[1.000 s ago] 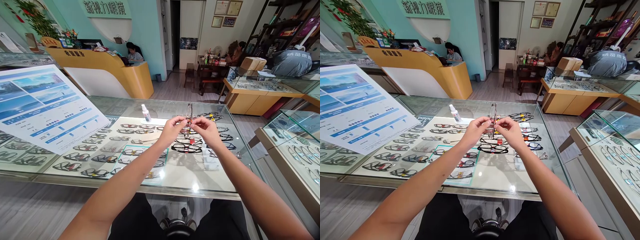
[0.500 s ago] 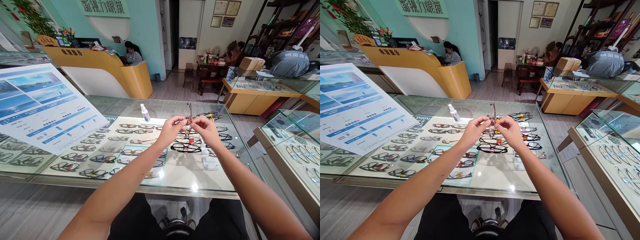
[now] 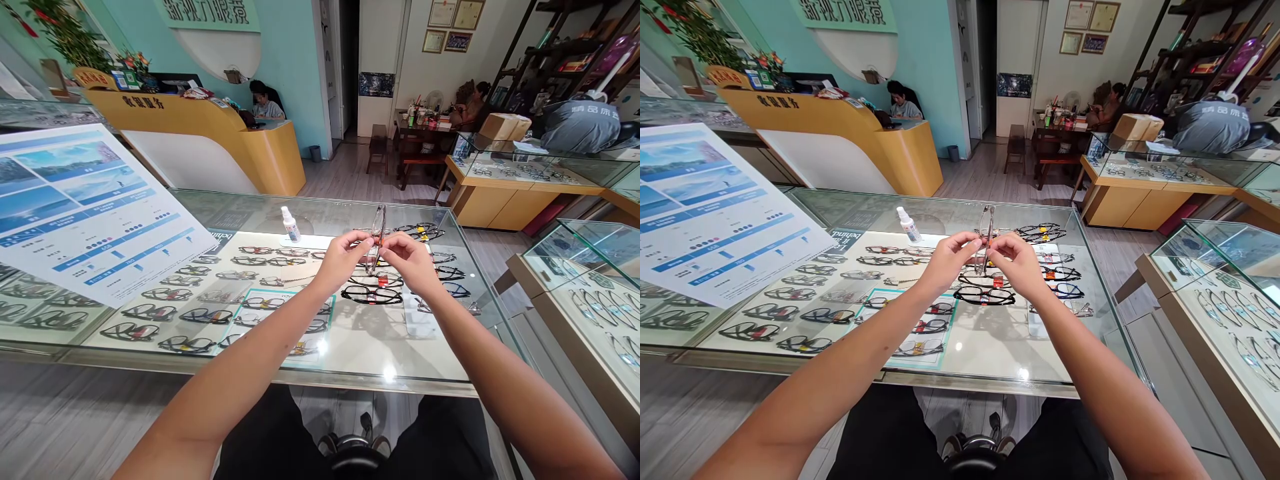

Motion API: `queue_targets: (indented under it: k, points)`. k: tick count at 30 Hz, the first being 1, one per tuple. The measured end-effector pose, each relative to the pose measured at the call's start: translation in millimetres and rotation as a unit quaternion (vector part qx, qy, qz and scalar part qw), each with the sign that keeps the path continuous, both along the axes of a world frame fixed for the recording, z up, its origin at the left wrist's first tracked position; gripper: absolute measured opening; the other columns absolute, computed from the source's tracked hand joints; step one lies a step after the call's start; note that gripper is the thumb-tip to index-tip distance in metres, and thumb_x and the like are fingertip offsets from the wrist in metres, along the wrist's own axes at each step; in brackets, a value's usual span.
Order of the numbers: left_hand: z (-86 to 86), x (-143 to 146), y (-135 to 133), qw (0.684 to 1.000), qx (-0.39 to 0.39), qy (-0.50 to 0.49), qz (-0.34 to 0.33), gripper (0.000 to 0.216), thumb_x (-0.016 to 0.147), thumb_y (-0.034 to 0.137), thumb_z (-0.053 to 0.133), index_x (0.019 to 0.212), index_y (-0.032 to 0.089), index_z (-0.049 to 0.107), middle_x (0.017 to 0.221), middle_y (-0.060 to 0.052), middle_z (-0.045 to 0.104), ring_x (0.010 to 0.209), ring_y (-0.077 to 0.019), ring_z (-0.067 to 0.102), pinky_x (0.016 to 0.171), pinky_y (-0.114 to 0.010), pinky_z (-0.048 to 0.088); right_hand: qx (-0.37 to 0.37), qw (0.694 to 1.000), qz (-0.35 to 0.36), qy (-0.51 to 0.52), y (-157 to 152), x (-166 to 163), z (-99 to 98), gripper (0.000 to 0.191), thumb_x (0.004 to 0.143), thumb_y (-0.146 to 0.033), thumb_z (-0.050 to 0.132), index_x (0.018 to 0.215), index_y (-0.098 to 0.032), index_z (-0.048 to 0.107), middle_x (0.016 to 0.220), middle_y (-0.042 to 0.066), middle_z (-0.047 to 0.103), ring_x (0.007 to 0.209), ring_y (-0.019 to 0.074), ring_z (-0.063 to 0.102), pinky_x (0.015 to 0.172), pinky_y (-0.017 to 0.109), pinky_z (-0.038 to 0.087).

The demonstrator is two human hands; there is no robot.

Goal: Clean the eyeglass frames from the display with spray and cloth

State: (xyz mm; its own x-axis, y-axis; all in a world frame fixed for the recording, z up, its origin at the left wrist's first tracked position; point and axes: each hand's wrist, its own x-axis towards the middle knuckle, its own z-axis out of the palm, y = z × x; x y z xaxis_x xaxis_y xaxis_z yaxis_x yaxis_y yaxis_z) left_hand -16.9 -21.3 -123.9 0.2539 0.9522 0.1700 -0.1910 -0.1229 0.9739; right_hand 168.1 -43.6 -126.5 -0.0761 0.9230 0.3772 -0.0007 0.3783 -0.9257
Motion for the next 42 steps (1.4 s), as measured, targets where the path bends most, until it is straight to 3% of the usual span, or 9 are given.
queue_targets:
  k: [9,16,21,25,32,35,39,42]
  points:
    - [-1.4,0.1,0.7,1.000,0.000,0.006,-0.014,0.044,0.081,0.058,0.087,0.096,0.018,0.077,0.108,-0.006,0.074,0.099,-0.0201,0.066,0.085,-0.037,0.067,0.004,1.000,-0.003,-0.017,-0.7,1.0,2.6,0.017,0.085,-0.035,0.081,0.076,-0.025,0.071,0.099,0.005,0.066,0.098,0.0234,0.064,0.095,0.042,0.054]
    - [-1.2,-3.2,6.0,1.000,-0.010,-0.006,-0.016,0.041,0.079,0.054,0.087,0.091,0.018,0.072,0.101,-0.005,0.072,0.098,-0.0194,0.066,0.075,-0.031,0.064,-0.021,0.999,-0.025,-0.002,0.9,7.6,13.1,0.011,0.080,-0.027,0.068,0.069,-0.024,0.066,0.095,0.004,0.067,0.096,0.0233,0.063,0.098,0.043,0.052]
    - [2.0,-12.8,13.3,0.998,-0.018,-0.008,-0.059,0.042,0.080,0.055,0.086,0.093,0.018,0.069,0.105,-0.007,0.074,0.105,-0.0219,0.069,0.077,-0.031,0.061,-0.119,0.988,0.040,0.095,2.9,21.7,28.0,0.003,0.075,-0.026,0.070,0.074,-0.024,0.072,0.098,0.005,0.075,0.110,0.0279,0.072,0.111,0.044,0.053]
    - [5.7,-22.7,19.7,0.996,-0.018,0.018,-0.088,0.041,0.081,0.054,0.087,0.093,0.019,0.070,0.108,-0.007,0.075,0.111,-0.0238,0.070,0.078,-0.030,0.059,-0.156,0.980,0.067,0.101,7.9,43.8,36.9,0.015,0.077,-0.028,0.071,0.084,-0.020,0.081,0.102,0.008,0.080,0.115,0.0289,0.074,0.112,0.042,0.055]
    - [11.8,-35.9,23.9,0.986,-0.021,0.061,-0.152,0.036,0.085,0.050,0.087,0.088,0.019,0.069,0.107,-0.008,0.074,0.118,-0.0277,0.074,0.075,-0.028,0.055,-0.185,0.974,0.076,0.108,7.1,70.4,43.0,0.017,0.077,-0.029,0.076,0.089,-0.020,0.084,0.103,0.008,0.082,0.108,0.0292,0.078,0.103,0.042,0.060]
    - [13.0,-36.2,22.8,0.986,-0.032,0.049,-0.156,0.037,0.086,0.049,0.087,0.091,0.019,0.068,0.112,-0.009,0.075,0.120,-0.0282,0.074,0.079,-0.030,0.057,-0.195,0.971,0.074,0.116,5.9,74.3,46.1,0.016,0.080,-0.040,0.080,0.081,-0.024,0.078,0.110,0.007,0.082,0.110,0.0313,0.078,0.099,0.045,0.061]
    - [14.5,-30.3,18.9,0.988,-0.064,-0.030,-0.136,0.041,0.084,0.050,0.090,0.096,0.019,0.065,0.111,-0.007,0.072,0.117,-0.0280,0.076,0.081,-0.031,0.058,-0.191,0.968,0.051,0.152,11.8,65.9,41.8,0.048,0.083,-0.064,0.077,0.065,-0.025,0.055,0.104,0.009,0.081,0.105,0.0335,0.077,0.090,0.048,0.063]
    - [14.7,-25.0,16.5,0.986,-0.083,-0.065,-0.130,0.045,0.081,0.050,0.093,0.097,0.020,0.063,0.108,-0.005,0.071,0.113,-0.0268,0.078,0.079,-0.029,0.058,-0.165,0.974,0.030,0.153,14.4,45.0,28.6,0.047,0.077,-0.060,0.084,0.068,-0.026,0.052,0.089,0.006,0.075,0.093,0.0291,0.076,0.086,0.044,0.060]
